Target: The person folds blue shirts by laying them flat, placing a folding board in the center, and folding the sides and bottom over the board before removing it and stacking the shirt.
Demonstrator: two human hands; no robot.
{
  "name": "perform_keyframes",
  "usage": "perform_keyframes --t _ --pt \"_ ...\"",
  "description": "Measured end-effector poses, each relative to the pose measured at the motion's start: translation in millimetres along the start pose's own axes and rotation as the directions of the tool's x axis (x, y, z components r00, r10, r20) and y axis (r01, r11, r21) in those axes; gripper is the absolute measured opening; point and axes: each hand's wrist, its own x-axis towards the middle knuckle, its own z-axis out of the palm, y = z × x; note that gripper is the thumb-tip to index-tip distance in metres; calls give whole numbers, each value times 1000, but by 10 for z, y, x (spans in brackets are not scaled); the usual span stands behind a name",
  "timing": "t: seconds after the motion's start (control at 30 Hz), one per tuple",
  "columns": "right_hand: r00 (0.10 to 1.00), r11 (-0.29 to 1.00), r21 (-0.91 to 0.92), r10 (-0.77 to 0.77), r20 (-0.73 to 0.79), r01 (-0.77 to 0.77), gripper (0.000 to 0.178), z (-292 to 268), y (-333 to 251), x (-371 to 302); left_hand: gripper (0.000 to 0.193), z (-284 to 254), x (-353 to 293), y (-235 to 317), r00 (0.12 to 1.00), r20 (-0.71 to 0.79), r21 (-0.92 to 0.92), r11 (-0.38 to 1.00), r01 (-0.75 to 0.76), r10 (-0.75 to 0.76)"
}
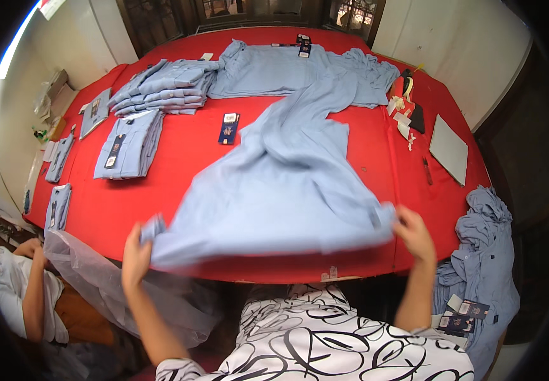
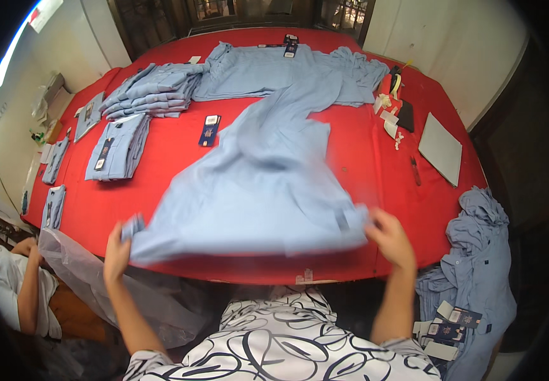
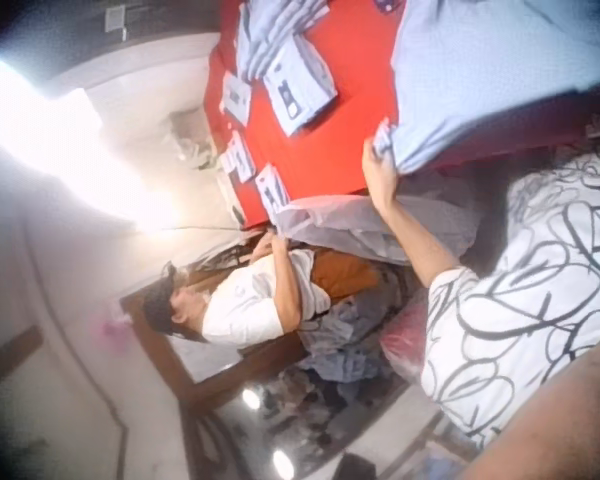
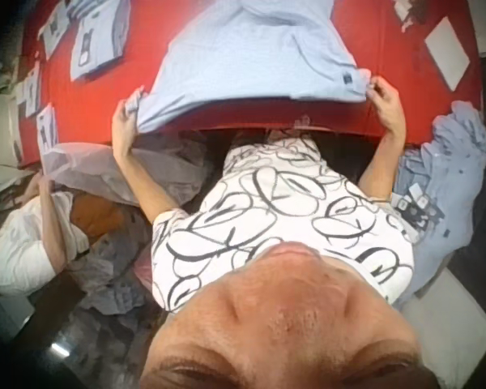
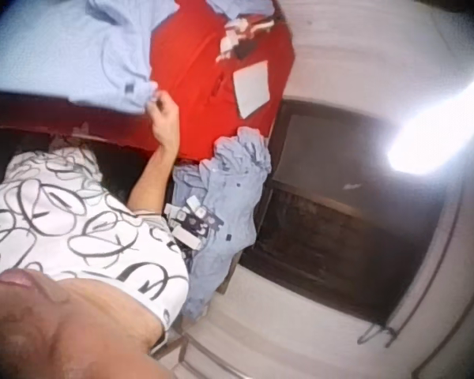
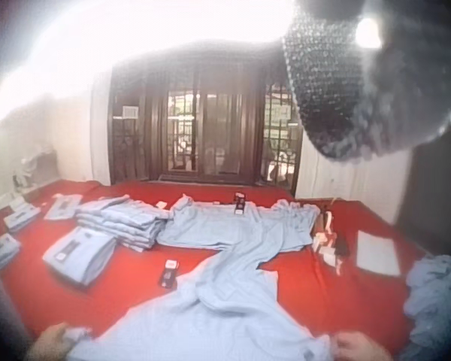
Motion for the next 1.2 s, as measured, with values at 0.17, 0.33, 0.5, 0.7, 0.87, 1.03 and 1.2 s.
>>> perform_keyframes --t 0.17,0.33,0.5,0.7,0.87,1.03,1.2 --pt "950 939 -167 278 -141 -299 37 -232 -72 -563 51 44 -133 775 959 262 430 903 -18 -105" --pt "975 810 -577 -28 -222 -108 54 889 500 641 54 1772 1037 1445 978 192 90 991 -103 84" --pt "955 833 -503 -95 282 232 30 1512 144 827 51 3127 1693 1707 947 130 365 874 -321 293" --pt "979 999 25 -31 202 26 20 -71 -304 247 31 2552 2068 308 904 -428 -399 902 -166 -23" --pt "943 981 -131 -98 318 146 16 -666 -287 1125 42 1710 2228 511 945 310 -940 187 287 108" --pt "942 860 -459 -311 -123 224 18 -958 -31 2818 40 1403 3698 900 968 -152 -713 656 -249 202" --pt "836 537 -829 -377 -399 -154 41 -159 324 3233 39 1472 4041 751 917 -275 92 958 -273 288"
